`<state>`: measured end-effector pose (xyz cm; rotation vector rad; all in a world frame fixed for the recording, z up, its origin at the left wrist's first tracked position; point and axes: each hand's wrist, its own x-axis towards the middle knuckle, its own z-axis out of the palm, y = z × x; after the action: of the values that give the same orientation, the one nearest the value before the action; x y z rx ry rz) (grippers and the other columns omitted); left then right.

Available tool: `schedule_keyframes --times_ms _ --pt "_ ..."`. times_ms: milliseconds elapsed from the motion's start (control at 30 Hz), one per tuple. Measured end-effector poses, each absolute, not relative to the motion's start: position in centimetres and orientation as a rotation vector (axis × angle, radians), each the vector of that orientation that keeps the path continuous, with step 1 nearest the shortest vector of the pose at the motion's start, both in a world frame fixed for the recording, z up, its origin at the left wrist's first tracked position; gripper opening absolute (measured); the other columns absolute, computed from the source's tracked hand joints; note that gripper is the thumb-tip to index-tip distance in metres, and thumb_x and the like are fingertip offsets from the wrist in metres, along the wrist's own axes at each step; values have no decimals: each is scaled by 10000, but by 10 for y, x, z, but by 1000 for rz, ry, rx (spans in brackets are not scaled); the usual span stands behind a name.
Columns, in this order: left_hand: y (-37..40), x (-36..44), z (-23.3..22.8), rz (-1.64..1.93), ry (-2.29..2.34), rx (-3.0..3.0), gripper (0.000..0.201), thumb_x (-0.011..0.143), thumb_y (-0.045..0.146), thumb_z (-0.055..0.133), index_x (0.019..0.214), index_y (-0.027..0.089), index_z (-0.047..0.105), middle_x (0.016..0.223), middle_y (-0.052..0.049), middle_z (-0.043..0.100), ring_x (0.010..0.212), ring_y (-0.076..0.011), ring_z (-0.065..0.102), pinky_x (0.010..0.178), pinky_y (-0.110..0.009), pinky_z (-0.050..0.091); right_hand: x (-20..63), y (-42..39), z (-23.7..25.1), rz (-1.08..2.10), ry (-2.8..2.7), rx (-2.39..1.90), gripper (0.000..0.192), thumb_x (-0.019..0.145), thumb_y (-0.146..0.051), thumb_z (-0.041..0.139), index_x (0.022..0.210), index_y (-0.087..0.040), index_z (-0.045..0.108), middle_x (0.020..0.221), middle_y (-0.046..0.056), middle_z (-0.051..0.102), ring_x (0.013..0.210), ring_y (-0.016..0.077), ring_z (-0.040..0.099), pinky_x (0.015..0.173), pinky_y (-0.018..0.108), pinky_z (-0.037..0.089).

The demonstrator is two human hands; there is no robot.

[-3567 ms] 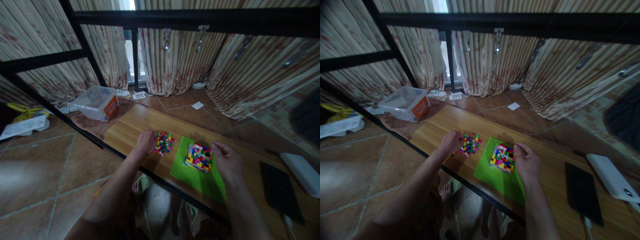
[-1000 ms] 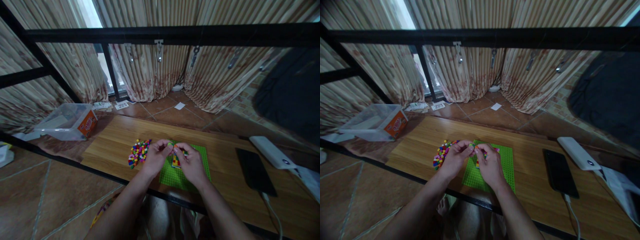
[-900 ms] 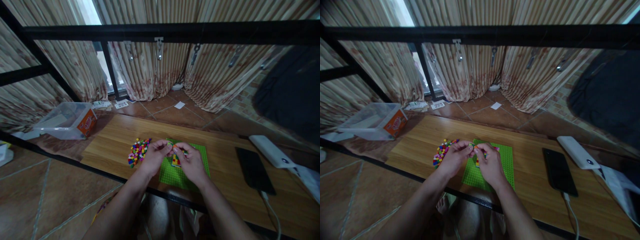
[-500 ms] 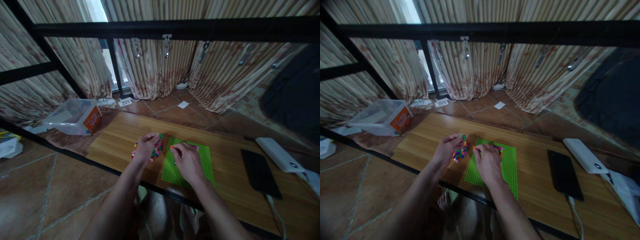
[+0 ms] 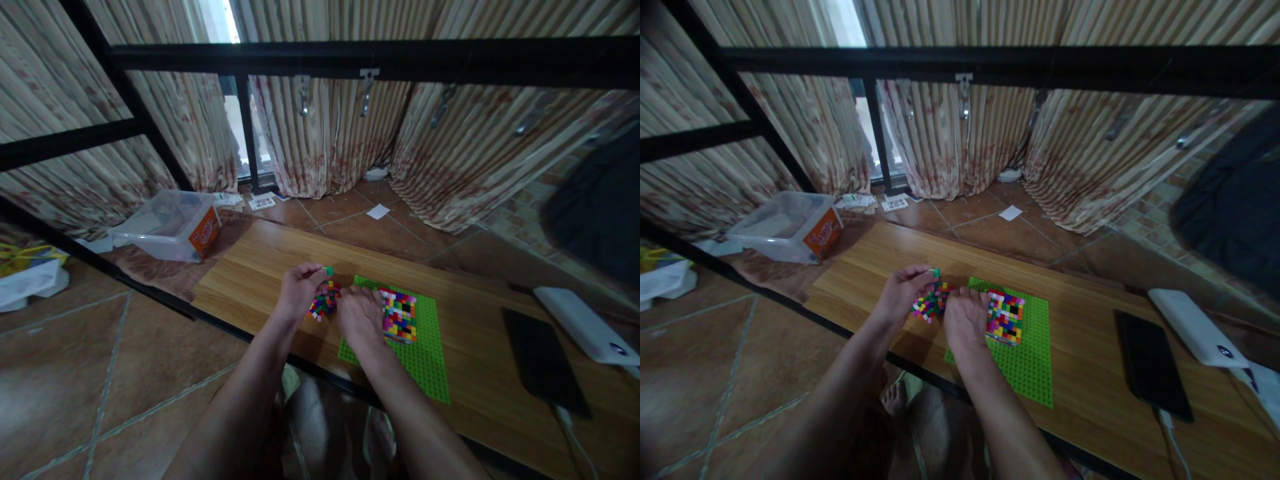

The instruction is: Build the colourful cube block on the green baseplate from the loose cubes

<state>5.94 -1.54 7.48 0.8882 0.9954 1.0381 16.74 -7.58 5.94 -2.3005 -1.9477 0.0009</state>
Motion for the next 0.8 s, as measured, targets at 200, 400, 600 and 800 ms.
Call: schedule_keyframes --times_ms 200,400,600,800 --pt "-17 58 72 982 985 954 208 641 278 794 731 132 676 644 -14 676 525 -82 584 537 -196 461 185 -79 60 208 -1532 -1882 311 961 -307 399 1005 -190 684 972 101 721 915 221 643 840 343 413" --pt "-26 64 70 853 823 1051 268 666 340 787 757 121 663 677 -32 680 525 -83 587 531 -201 467 197 -75 58 666 -1199 -1452 319 863 -473 542 869 -183 675 804 30 712 748 173 639 709 287 481" --pt "-30 70 68 871 756 1099 244 691 346 766 711 127 660 644 -29 666 526 -74 563 519 -185 442 196 -74 58 768 -1088 -1374 262 788 -437 632 746 -181 676 681 3 665 668 151 587 672 278 464" --pt "-29 65 71 837 723 1043 254 653 335 797 702 126 661 644 -24 665 524 -67 560 529 -182 448 195 -76 60 889 -984 -1313 296 767 -473 648 702 -185 659 612 -10 598 598 133 524 593 263 428"
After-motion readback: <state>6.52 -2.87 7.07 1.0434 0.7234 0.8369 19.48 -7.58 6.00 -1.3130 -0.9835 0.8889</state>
